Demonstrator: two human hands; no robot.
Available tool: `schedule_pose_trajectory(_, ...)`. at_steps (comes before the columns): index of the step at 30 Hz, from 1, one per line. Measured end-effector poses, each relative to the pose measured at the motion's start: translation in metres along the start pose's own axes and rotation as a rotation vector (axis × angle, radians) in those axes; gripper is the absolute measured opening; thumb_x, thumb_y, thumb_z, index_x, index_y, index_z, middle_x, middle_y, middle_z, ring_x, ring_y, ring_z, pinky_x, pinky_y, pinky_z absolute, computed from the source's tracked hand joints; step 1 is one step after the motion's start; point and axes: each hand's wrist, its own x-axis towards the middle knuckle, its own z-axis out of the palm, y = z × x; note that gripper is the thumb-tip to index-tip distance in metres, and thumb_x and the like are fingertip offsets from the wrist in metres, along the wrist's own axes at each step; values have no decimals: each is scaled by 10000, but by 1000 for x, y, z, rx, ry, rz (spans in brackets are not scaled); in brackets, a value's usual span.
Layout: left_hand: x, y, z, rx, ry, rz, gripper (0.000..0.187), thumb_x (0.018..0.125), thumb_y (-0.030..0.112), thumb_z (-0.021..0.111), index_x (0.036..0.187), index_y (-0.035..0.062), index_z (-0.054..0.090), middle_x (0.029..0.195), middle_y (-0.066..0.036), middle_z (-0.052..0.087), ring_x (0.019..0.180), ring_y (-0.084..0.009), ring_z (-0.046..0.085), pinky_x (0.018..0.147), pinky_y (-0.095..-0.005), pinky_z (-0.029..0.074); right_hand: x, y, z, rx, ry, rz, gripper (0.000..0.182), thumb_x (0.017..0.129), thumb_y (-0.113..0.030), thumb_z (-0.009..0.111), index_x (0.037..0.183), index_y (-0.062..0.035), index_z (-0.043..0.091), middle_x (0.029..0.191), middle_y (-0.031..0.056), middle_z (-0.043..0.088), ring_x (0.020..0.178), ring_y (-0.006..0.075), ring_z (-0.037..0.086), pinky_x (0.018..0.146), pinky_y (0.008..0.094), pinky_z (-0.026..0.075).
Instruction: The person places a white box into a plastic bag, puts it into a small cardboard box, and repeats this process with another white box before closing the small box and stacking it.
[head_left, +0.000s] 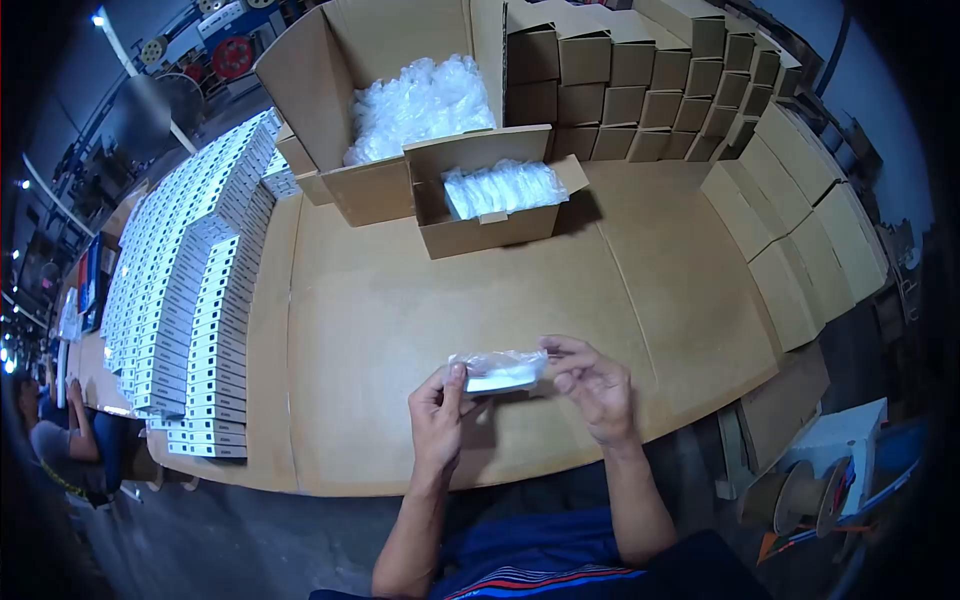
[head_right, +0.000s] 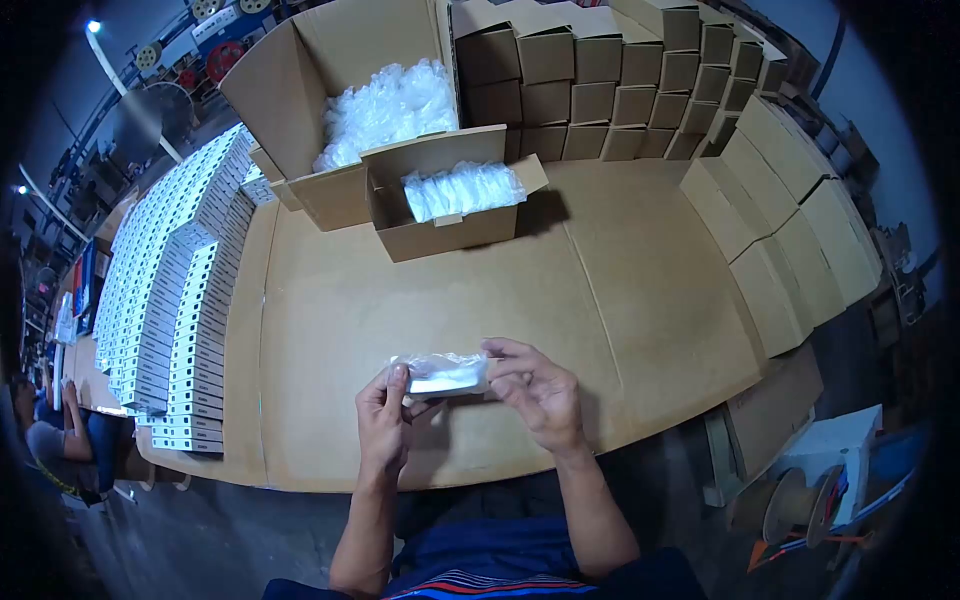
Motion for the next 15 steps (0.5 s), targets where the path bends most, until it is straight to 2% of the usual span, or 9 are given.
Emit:
schedule_pose_trajectory(2, 0, 1, 2, 0, -17, 3, 366, 1103, 272, 503, 1102, -55, 667, 1028, -116, 688, 937, -211, 719, 839, -414, 655, 0, -1, -4, -213, -177, -63, 220, 840, 15, 787, 1050, -48, 795, 1183, 148, 733, 993, 199, 697, 898, 293, 527)
schedule_pose_trajectory(3, 0, 2, 3, -1, -28, 5, 377, 1106, 282, 495, 1106, -55, 665, 1034, -118, 690, 938, -213, 719, 845, -421, 653, 1, -5, -1, -282, -204, -1, 234, 831, 10, 798, 1056, -55, 796, 1165, 141, 740, 973, 194, 697, 879, 289, 530)
schedule_pose_trajectory(5, 1, -7, 0, -7, -43, 3, 411, 1108, 309, 495, 1107, -59, 678, 987, -98, 699, 907, -178, 707, 845, -376, 637, 2, -14, 5, -415, -262, 121, 263, 814, -2, 818, 1068, -68, 798, 1127, 126, 754, 933, 185, 698, 841, 281, 537)
schedule_pose_trajectory(6, 1, -6, 0, -9, -48, 3, 428, 1108, 322, 495, 1108, -61, 685, 963, -89, 703, 892, -160, 702, 845, -353, 628, 4, -11, 5, -465, -278, 30, 311, 798, -8, 835, 1101, -56, 783, 1092, 121, 768, 919, 170, 707, 813, 274, 544)
schedule_pose_trajectory(9, -5, 4, 8, -68, -30, -32, 451, 1124, 325, 442, 1111, -65, 668, 978, -91, 697, 909, -166, 699, 870, -359, 621, 7, -15, 10, -399, -204, 86, 339, 796, -12, 838, 1125, -50, 770, 1096, 115, 773, 958, 171, 723, 842, 289, 554)
schedule_pose_trajectory(10, -4, 2, 5, -40, -57, -24, 434, 1126, 314, 434, 1143, -59, 655, 991, -99, 696, 922, -172, 700, 871, -359, 621, 6, -14, 7, -406, -225, 188, 361, 789, -22, 846, 1138, -43, 760, 1114, 119, 771, 1016, 192, 733, 894, 309, 560)
schedule_pose_trajectory(12, -2, 2, -2, 18, -109, -6, 408, 1130, 293, 419, 1207, -47, 630, 1016, -114, 693, 948, -185, 703, 872, -360, 622, 5, -9, 6, -401, -222, 153, 359, 784, -27, 850, 1132, -42, 761, 1114, 123, 769, 1048, 215, 730, 921, 328, 558)
schedule_pose_trajectory(15, -7, 18, 5, 63, -77, -5, 371, 1131, 275, 409, 1329, 2, 563, 1044, -130, 686, 975, -197, 708, 874, -358, 620, 3, -3, 4, -461, -215, 88, 352, 776, -29, 850, 1116, -37, 761, 1113, 130, 766, 1097, 252, 717, 950, 353, 550)
